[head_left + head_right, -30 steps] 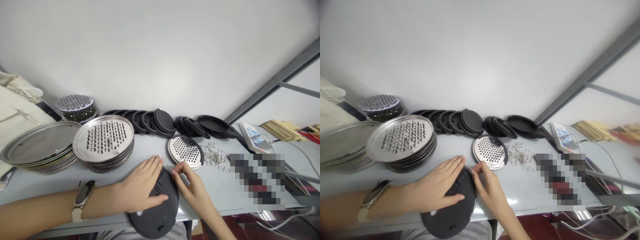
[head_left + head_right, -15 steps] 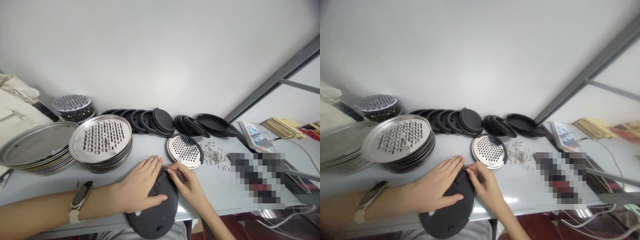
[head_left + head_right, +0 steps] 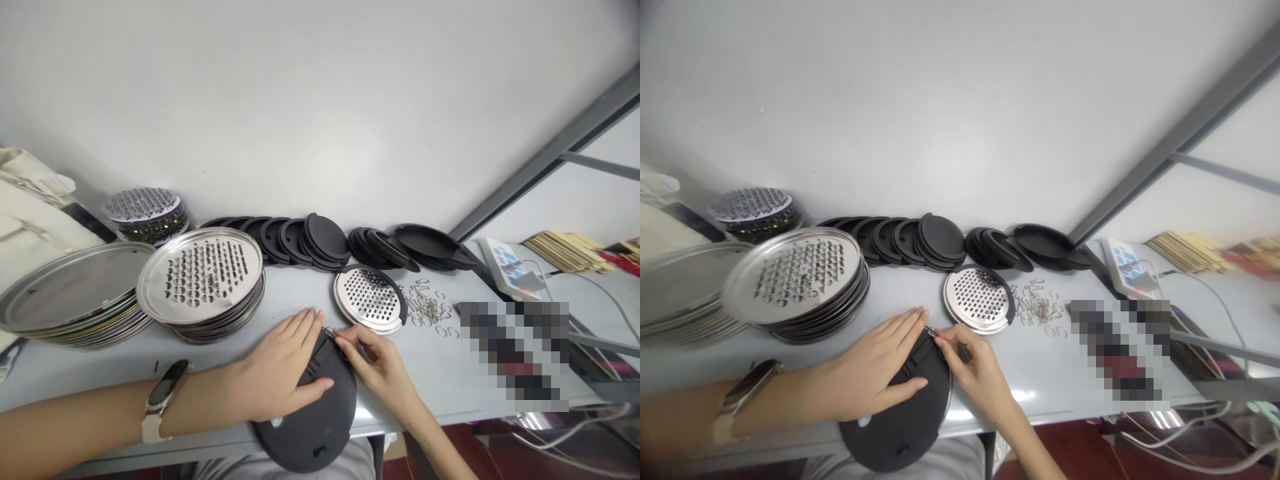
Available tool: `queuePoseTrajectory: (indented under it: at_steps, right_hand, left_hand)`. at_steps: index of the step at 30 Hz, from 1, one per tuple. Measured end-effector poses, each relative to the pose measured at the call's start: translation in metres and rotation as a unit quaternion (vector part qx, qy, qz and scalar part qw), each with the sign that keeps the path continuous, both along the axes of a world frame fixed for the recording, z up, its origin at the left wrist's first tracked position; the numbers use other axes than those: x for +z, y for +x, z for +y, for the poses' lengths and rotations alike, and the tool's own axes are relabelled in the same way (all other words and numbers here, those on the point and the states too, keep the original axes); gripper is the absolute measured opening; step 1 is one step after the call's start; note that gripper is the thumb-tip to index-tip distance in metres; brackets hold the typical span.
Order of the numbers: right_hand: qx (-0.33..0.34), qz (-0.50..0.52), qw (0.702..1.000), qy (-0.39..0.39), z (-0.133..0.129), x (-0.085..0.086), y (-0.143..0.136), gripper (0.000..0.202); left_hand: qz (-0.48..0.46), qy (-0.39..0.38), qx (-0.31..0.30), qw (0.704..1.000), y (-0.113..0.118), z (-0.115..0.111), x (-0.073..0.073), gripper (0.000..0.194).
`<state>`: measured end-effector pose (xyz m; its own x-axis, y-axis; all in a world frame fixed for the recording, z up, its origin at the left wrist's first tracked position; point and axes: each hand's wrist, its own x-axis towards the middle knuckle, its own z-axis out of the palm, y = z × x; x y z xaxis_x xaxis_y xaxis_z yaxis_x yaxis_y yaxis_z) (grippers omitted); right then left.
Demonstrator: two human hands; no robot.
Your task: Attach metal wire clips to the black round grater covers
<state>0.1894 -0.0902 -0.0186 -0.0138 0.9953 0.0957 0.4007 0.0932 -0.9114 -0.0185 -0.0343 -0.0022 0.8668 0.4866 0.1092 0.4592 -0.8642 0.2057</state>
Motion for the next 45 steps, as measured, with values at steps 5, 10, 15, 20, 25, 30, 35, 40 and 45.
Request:
queuePoseTrajectory:
  at_steps: [5, 10, 15, 20, 25, 30, 35, 40, 45]
  right_hand:
    - [0.004, -0.012, 1.000, 0.006, -0.004, 0.001, 0.000, 0.020]
    - [-0.014, -0.005, 1.000, -0.019, -0.008, -0.004, 0.000, 0.020]
    - [-0.023, -0.011, 0.999, -0.021, -0.008, -0.004, -0.002, 0.017]
    - [-0.008, -0.056, 0.997, 0.059, -0.010, 0.002, -0.004, 0.008]
    - [-0.042, -0.067, 0.993, 0.084, -0.013, -0.001, -0.003, 0.006]
    - [-0.051, -0.080, 0.991, 0.095, -0.012, -0.003, -0.003, 0.012]
    - [-0.037, -0.078, 0.991, 0.099, -0.007, 0.000, -0.007, 0.017]
    - [-0.035, -0.053, 0.994, 0.086, -0.006, 0.002, -0.008, 0.019]
    - [-0.035, -0.015, 0.997, 0.066, -0.004, 0.002, -0.007, 0.019]
  left_hand:
    - [0.015, -0.016, 0.000, 1.000, 0.002, 0.000, 0.004, 0.076]
    - [0.000, -0.025, 0.000, 1.000, 0.003, 0.000, 0.008, 0.076]
    - [0.002, -0.024, 0.002, 1.000, 0.003, 0.000, 0.007, 0.075]
    - [-0.002, -0.019, 0.004, 1.000, 0.004, 0.000, 0.006, 0.076]
    - [0.015, -0.021, -0.002, 1.000, 0.005, 0.001, 0.009, 0.077]
    - [0.014, -0.022, -0.003, 1.000, 0.005, 0.001, 0.010, 0.076]
    - [0.000, -0.016, 0.000, 1.000, 0.004, 0.000, 0.006, 0.076]
    - [-0.012, -0.013, 0.001, 1.000, 0.003, 0.000, 0.004, 0.075]
    - [-0.006, -0.011, 0.000, 1.000, 0.003, 0.000, 0.005, 0.075]
